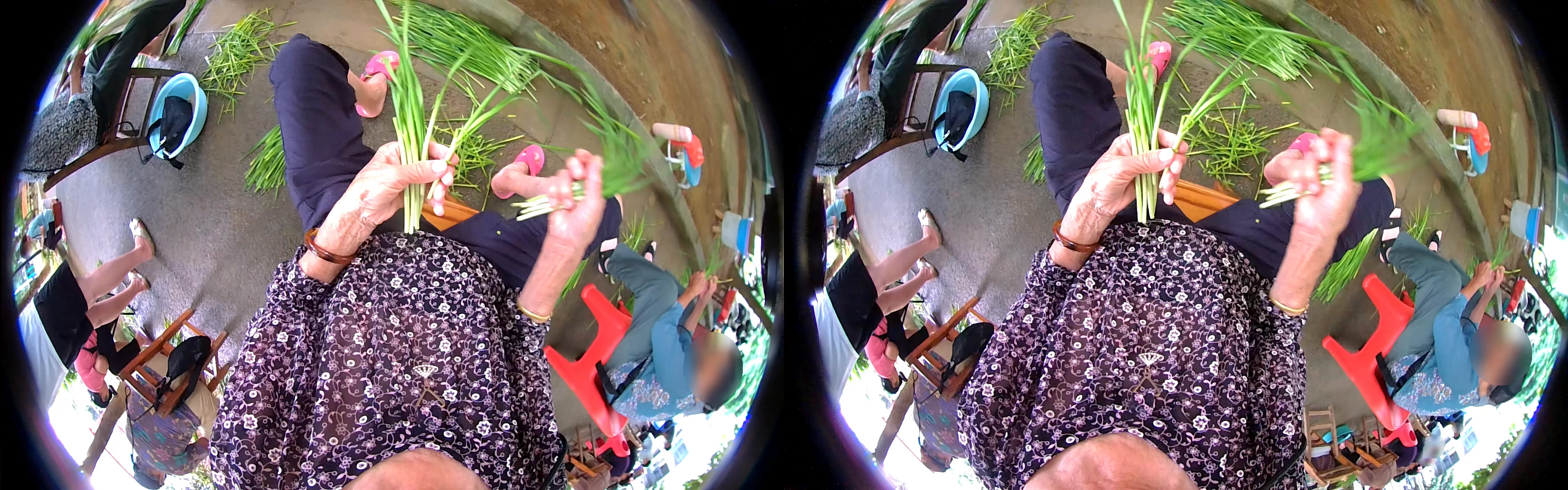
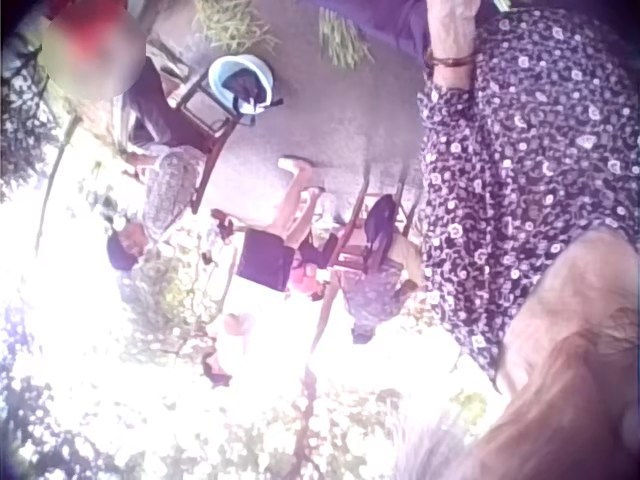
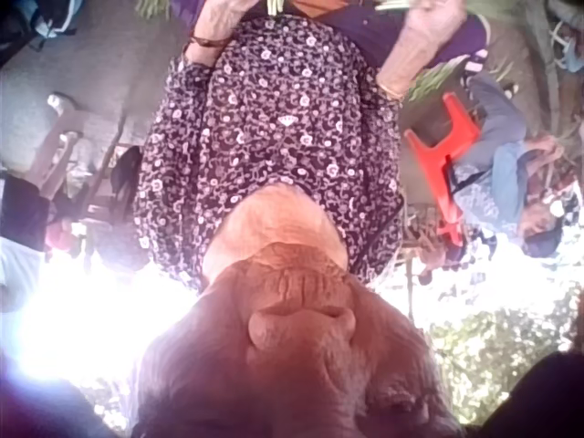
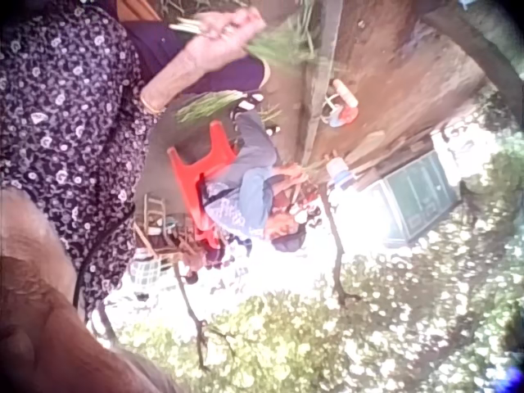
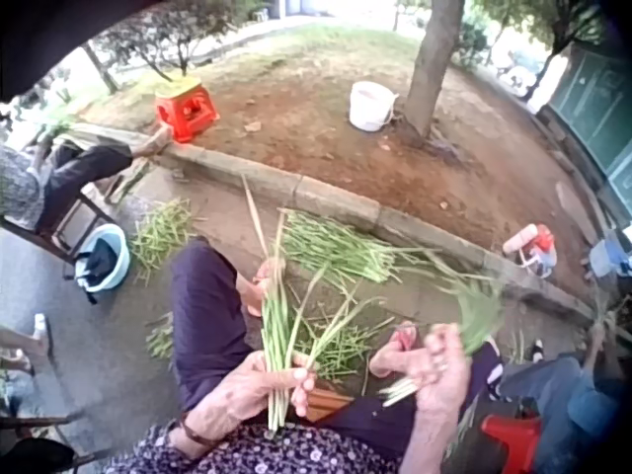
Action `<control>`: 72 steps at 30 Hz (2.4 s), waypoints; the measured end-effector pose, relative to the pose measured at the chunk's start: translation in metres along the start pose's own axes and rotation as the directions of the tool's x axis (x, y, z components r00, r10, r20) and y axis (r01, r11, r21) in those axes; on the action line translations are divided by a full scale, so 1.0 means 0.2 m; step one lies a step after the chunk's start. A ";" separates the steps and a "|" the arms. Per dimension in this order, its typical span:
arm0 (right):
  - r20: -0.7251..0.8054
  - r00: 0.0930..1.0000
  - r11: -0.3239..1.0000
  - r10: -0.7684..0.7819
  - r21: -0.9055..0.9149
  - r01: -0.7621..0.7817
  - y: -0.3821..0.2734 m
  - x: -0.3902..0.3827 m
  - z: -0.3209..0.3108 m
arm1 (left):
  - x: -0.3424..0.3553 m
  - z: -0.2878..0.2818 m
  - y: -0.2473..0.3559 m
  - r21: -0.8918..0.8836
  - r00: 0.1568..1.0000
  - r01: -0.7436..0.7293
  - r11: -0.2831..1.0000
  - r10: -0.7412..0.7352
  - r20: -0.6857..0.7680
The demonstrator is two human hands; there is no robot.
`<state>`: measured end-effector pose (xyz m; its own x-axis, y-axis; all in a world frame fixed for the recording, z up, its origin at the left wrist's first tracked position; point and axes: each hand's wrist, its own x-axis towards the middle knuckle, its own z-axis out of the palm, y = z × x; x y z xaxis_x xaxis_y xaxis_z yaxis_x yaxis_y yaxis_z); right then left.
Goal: The person cleans and sorts a bundle of green stalks by hand, removing withered parts and aligning the stems in a neat pile.
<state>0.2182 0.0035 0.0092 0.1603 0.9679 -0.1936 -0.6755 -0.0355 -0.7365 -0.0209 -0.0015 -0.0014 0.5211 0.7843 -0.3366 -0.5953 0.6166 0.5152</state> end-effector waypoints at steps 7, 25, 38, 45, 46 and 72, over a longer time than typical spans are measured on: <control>0.007 0.990 0.987 -0.141 0.077 0.140 -0.20 0.02 -0.07 | 0.00 -0.01 0.02 -0.051 0.996 -0.082 0.995 0.080 -0.045; -0.017 0.985 0.921 0.173 -0.350 -0.168 0.27 -0.13 0.33 | -0.02 0.07 -0.07 0.247 0.973 -0.169 0.954 0.202 -0.112; 0.005 0.971 0.864 0.239 -0.457 -0.210 0.26 -0.14 0.29 | -0.02 0.07 -0.05 0.215 0.965 -0.158 0.964 0.197 -0.174; 0.042 0.980 0.806 0.194 -0.576 -0.135 0.30 -0.14 0.28 | -0.03 0.07 -0.04 0.234 0.968 -0.127 0.964 0.172 -0.185; 0.044 0.991 0.793 0.128 -0.604 -0.076 0.32 -0.14 0.27 | -0.03 0.07 -0.05 0.219 0.971 -0.111 0.969 0.153 -0.182; 0.196 0.818 0.811 0.540 0.136 -0.568 0.38 0.00 0.05 | -0.03 0.06 -0.02 0.065 0.962 -0.204 0.977 0.213 -0.172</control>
<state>0.1586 0.0038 -0.0405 -0.3747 0.8216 -0.4297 -0.7372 -0.5450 -0.3993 -0.0148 -0.0087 0.0077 0.2696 0.8973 -0.3496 -0.6479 0.4376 0.6235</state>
